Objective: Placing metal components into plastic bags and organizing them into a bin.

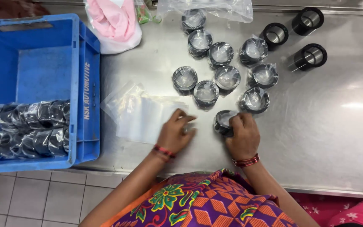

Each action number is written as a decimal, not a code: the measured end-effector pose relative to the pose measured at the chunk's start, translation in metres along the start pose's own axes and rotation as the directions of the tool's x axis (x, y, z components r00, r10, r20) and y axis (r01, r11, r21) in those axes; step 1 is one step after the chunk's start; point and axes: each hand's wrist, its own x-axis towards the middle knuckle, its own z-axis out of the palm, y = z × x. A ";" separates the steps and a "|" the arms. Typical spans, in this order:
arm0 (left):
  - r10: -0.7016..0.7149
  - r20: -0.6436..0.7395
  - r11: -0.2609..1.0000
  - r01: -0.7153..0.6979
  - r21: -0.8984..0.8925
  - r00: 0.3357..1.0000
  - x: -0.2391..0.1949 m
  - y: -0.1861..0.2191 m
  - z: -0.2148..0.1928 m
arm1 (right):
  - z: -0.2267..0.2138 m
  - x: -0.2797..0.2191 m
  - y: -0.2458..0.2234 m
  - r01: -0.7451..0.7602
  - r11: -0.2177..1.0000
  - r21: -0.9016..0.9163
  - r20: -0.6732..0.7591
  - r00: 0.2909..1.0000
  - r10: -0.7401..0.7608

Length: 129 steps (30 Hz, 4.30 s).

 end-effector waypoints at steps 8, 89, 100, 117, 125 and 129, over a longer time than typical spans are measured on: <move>0.159 0.052 0.946 -0.168 0.278 0.986 -0.007 -0.034 -0.016 | 0.001 0.046 -0.010 0.098 0.995 0.032 0.084 0.991 -0.100; -0.116 0.105 0.763 0.021 0.646 0.988 0.156 -0.027 -0.076 | -0.035 0.111 -0.044 0.517 0.826 -0.223 0.179 0.855 -0.487; 0.015 0.198 0.874 -0.109 0.474 0.980 0.172 0.008 -0.024 | -0.024 0.075 -0.058 0.314 0.876 -0.365 0.323 0.926 -0.197; -0.038 0.011 0.793 0.036 -0.608 0.999 0.050 -0.061 -0.061 | 0.012 0.097 -0.066 -0.268 0.181 0.946 0.299 0.938 -0.176; -0.111 -0.302 0.758 -0.116 -0.641 0.947 -0.008 -0.115 -0.314 | 0.082 0.187 -0.312 -0.348 0.103 0.932 0.343 0.751 -0.564; -0.339 -0.165 0.604 0.080 -0.793 0.926 -0.008 -0.144 -0.411 | 0.196 0.236 -0.376 -0.507 0.069 0.859 0.476 0.743 -0.470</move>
